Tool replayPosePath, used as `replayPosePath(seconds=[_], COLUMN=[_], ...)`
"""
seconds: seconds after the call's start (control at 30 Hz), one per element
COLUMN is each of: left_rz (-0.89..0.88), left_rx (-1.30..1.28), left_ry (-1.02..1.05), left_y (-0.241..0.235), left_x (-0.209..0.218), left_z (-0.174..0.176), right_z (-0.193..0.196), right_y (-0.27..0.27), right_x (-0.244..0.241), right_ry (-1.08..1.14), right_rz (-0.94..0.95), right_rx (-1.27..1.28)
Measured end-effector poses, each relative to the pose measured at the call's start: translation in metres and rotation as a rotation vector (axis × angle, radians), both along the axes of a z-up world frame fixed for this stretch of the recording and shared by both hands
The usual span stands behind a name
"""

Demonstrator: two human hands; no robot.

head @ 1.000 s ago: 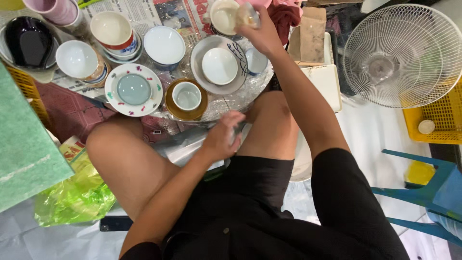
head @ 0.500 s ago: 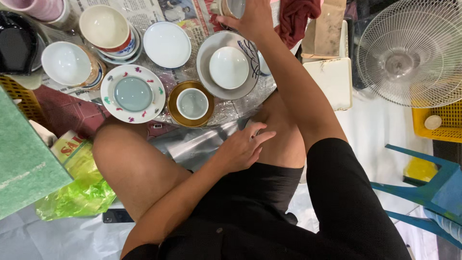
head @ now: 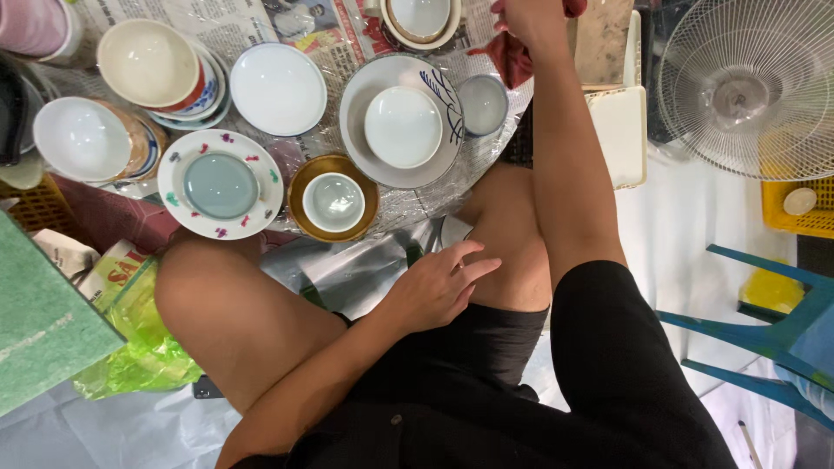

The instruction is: The person washes various ceramic dishes, including cups, bowls, and plates, by hand in a bucket of water. They rinse each item and place it on a nearby surface covered with newspaper.

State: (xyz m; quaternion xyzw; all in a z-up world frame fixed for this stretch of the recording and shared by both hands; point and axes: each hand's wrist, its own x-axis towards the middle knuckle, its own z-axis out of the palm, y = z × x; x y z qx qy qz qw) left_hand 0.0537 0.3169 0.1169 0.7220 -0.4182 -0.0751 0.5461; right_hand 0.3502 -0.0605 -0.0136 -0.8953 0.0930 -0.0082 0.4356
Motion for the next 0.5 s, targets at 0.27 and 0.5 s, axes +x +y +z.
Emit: replayPosePath(seconds=[0.27, 0.5], left_rz=[-0.035, 0.025], left_rx=[0.023, 0.043], left_ry=[0.073, 0.07], left_y=[0.001, 0.0], left_x=[0.006, 0.012], left_z=[0.004, 0.0], right_z=[-0.078, -0.059], right_y=[-0.017, 0.02], right_x=[0.023, 0.042], right_ry=[0.054, -0.088], right_rz=[-0.222, -0.267], right_rx=[0.596, 0.4])
